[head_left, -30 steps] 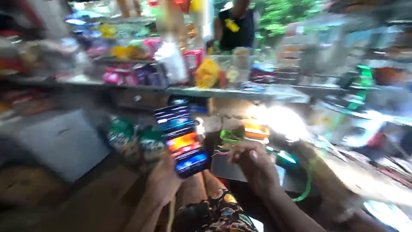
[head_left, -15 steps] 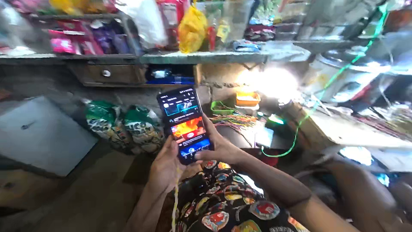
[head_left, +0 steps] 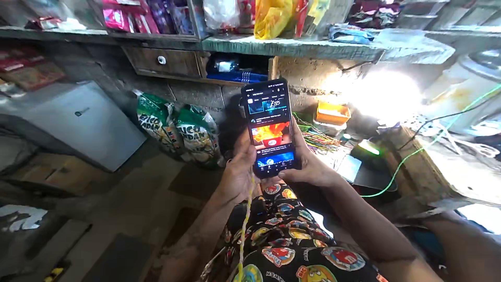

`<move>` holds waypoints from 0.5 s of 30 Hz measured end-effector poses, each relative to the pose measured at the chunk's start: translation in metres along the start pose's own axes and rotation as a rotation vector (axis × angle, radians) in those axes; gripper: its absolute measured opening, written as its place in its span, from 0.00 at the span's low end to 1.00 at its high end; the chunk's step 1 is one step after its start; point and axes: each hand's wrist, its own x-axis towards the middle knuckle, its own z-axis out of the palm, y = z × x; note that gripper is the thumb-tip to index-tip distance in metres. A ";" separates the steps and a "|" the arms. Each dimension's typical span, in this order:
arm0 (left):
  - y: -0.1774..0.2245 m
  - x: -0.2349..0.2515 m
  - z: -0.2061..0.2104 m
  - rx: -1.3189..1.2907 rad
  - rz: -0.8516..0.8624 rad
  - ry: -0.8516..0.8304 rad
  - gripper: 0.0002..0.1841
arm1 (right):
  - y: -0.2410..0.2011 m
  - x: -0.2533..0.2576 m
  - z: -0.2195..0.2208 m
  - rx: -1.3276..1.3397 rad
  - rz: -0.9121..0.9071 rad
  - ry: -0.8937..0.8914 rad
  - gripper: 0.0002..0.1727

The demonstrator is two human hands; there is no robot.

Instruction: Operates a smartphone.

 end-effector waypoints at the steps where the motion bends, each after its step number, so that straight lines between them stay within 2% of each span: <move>1: 0.000 -0.001 -0.002 -0.012 -0.001 -0.013 0.20 | 0.000 0.000 0.001 0.006 0.002 -0.013 0.68; 6: 0.001 -0.004 -0.010 0.002 -0.024 0.001 0.21 | 0.002 0.003 0.007 0.013 0.041 0.004 0.68; 9: 0.002 -0.004 -0.011 0.012 -0.018 0.012 0.21 | 0.003 0.006 0.013 -0.018 0.072 0.071 0.65; 15: 0.002 -0.004 -0.011 0.024 -0.019 0.030 0.22 | 0.003 0.008 0.009 0.032 0.043 0.030 0.64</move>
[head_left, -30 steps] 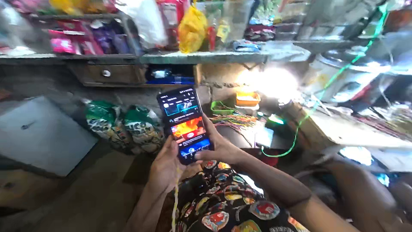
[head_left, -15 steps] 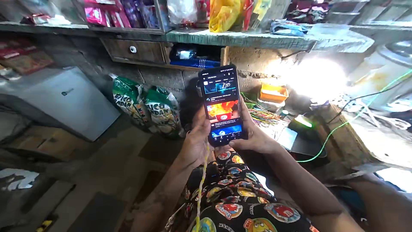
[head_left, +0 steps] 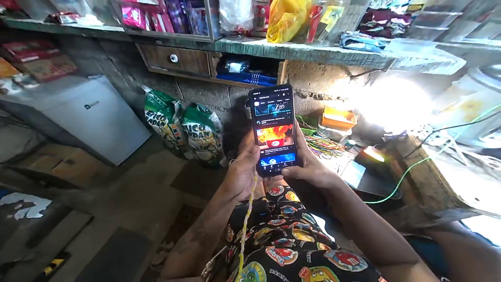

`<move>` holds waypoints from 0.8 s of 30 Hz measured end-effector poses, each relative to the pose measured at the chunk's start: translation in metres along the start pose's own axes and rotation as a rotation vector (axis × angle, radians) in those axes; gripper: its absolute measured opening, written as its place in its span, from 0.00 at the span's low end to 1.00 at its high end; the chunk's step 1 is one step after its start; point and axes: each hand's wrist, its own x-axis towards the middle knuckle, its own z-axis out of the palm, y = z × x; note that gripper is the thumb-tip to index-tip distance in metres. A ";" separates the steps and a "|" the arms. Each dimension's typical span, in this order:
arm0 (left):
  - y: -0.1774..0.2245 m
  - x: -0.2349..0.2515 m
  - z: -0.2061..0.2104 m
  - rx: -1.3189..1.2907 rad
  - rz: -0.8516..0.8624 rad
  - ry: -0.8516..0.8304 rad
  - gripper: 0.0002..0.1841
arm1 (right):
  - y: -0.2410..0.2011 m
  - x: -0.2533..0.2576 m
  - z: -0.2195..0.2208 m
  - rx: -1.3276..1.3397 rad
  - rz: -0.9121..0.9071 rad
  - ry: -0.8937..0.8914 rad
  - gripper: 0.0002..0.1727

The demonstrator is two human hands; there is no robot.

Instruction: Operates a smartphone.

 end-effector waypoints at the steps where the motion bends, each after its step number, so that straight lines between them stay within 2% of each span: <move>1: 0.000 0.000 0.000 0.013 0.004 0.001 0.22 | -0.001 0.001 -0.001 -0.021 -0.003 0.006 0.64; 6: 0.003 0.000 -0.003 0.019 -0.003 -0.012 0.23 | -0.004 0.008 -0.004 -0.115 -0.027 0.080 0.58; 14: 0.003 0.001 -0.004 -0.011 -0.021 -0.008 0.22 | -0.017 0.016 -0.001 -0.131 -0.069 0.165 0.61; 19: 0.005 0.001 -0.004 -0.012 -0.028 0.005 0.22 | -0.025 0.021 0.001 -0.205 -0.085 0.204 0.65; 24: 0.005 0.001 -0.006 -0.006 -0.007 0.002 0.25 | -0.035 0.033 0.004 -0.339 -0.174 0.239 0.66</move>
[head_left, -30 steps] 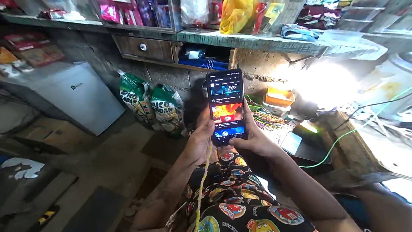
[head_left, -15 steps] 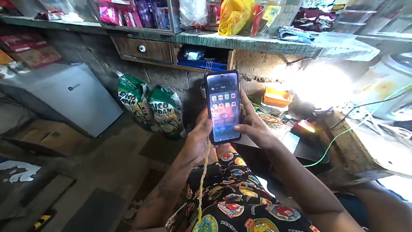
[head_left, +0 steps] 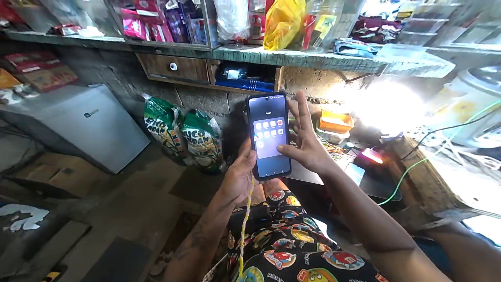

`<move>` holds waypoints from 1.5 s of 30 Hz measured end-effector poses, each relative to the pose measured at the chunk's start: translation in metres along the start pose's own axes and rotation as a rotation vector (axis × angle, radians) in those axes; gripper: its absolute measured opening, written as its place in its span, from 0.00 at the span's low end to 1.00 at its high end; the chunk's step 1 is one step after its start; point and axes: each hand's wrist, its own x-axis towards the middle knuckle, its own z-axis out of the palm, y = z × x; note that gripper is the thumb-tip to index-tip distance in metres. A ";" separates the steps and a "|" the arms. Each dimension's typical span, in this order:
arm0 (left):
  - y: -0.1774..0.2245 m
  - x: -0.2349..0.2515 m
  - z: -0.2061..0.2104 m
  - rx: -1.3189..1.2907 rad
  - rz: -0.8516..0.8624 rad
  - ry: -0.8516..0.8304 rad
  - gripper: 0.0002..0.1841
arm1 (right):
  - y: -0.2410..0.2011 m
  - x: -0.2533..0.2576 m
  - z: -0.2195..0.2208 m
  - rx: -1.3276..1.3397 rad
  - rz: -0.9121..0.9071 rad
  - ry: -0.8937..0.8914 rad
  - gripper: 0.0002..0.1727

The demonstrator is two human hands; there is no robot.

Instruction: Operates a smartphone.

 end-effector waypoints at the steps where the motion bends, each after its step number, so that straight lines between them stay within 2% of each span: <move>1: 0.001 0.000 0.000 -0.001 0.003 -0.002 0.25 | -0.001 0.002 0.001 -0.019 -0.023 0.009 0.66; 4: 0.003 0.000 0.001 -0.011 0.011 -0.008 0.25 | 0.006 0.005 0.005 -0.179 -0.118 0.042 0.68; 7: 0.005 -0.002 0.000 -0.029 0.031 -0.003 0.23 | 0.012 -0.004 0.005 -0.260 -0.165 -0.001 0.69; 12: 0.006 -0.002 -0.005 -0.042 0.049 0.038 0.22 | 0.018 -0.020 0.005 -0.428 -0.159 -0.029 0.65; 22: 0.008 -0.006 0.004 -0.041 0.043 -0.004 0.22 | 0.015 -0.025 0.002 -0.328 -0.153 -0.009 0.66; 29: 0.008 -0.004 0.001 -0.076 0.043 -0.006 0.21 | 0.006 -0.015 0.000 -0.280 -0.199 0.088 0.57; 33: 0.007 -0.003 0.000 -0.044 0.043 -0.028 0.22 | 0.006 -0.005 -0.007 -0.359 -0.205 -0.016 0.62; 35: 0.007 -0.003 0.001 -0.016 0.034 -0.052 0.25 | 0.001 0.004 -0.014 -0.391 -0.160 -0.022 0.63; 39: 0.005 -0.004 0.004 -0.008 0.015 -0.050 0.25 | -0.019 0.016 -0.024 -0.190 -0.173 0.091 0.56; 42: 0.005 -0.005 0.006 -0.010 0.021 -0.030 0.22 | -0.024 0.012 -0.021 -0.043 -0.191 0.021 0.58; 45: 0.003 -0.003 0.003 -0.004 0.029 -0.047 0.24 | -0.017 0.005 -0.012 -0.066 -0.193 -0.038 0.60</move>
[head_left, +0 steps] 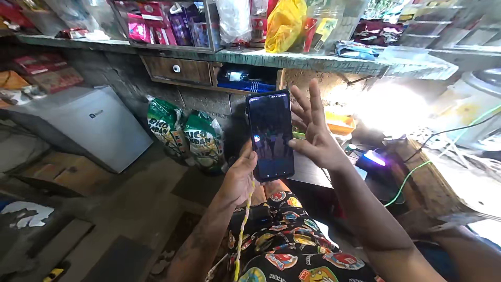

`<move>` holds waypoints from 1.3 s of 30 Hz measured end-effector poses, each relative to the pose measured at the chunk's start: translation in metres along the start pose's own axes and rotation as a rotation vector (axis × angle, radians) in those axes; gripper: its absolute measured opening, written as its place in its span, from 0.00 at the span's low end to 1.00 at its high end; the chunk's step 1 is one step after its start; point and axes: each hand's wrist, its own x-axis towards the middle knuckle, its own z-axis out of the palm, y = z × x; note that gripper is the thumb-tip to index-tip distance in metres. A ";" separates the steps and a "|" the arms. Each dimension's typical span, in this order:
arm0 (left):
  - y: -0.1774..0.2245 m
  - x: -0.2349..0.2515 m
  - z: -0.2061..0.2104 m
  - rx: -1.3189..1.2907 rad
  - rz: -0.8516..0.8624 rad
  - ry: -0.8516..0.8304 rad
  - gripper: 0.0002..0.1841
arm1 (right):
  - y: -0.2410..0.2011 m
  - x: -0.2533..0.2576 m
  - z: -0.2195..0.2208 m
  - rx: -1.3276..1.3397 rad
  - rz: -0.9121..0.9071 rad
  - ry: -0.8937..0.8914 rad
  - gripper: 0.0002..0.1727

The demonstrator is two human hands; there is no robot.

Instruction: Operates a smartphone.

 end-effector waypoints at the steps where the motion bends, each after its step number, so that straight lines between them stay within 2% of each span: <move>1: -0.001 0.000 -0.001 -0.002 0.002 -0.001 0.25 | 0.004 -0.002 0.001 -0.023 -0.016 -0.010 0.61; 13: -0.003 0.002 -0.003 0.000 0.004 0.008 0.25 | 0.018 -0.008 0.007 -0.053 0.002 0.033 0.60; 21: -0.005 0.002 -0.003 0.013 -0.005 -0.018 0.26 | 0.030 0.008 0.016 -0.119 0.028 0.085 0.65; 24: -0.006 0.004 -0.004 0.002 -0.010 0.001 0.27 | 0.023 0.007 0.013 0.096 0.096 0.060 0.64; 27: -0.007 0.005 -0.004 -0.006 -0.014 0.007 0.26 | 0.031 -0.001 0.007 0.353 0.133 0.010 0.59; 28: -0.007 0.005 -0.004 -0.007 -0.015 0.007 0.25 | 0.039 -0.005 0.006 0.429 0.164 0.012 0.55; 31: -0.011 0.005 -0.005 -0.001 -0.027 0.006 0.24 | 0.057 -0.027 0.015 0.731 0.374 0.038 0.34; 33: -0.015 0.007 -0.002 0.038 -0.036 0.036 0.24 | 0.064 -0.044 0.022 0.935 0.526 0.039 0.36; 36: -0.023 0.017 0.009 0.155 -0.110 0.076 0.25 | 0.077 -0.065 0.021 1.143 0.576 0.048 0.39; 38: -0.031 0.033 0.017 0.432 -0.208 0.102 0.26 | 0.088 -0.080 0.009 1.186 0.599 0.137 0.42; 39: -0.034 0.044 0.021 0.629 -0.276 0.058 0.28 | 0.094 -0.090 0.000 1.210 0.616 0.197 0.42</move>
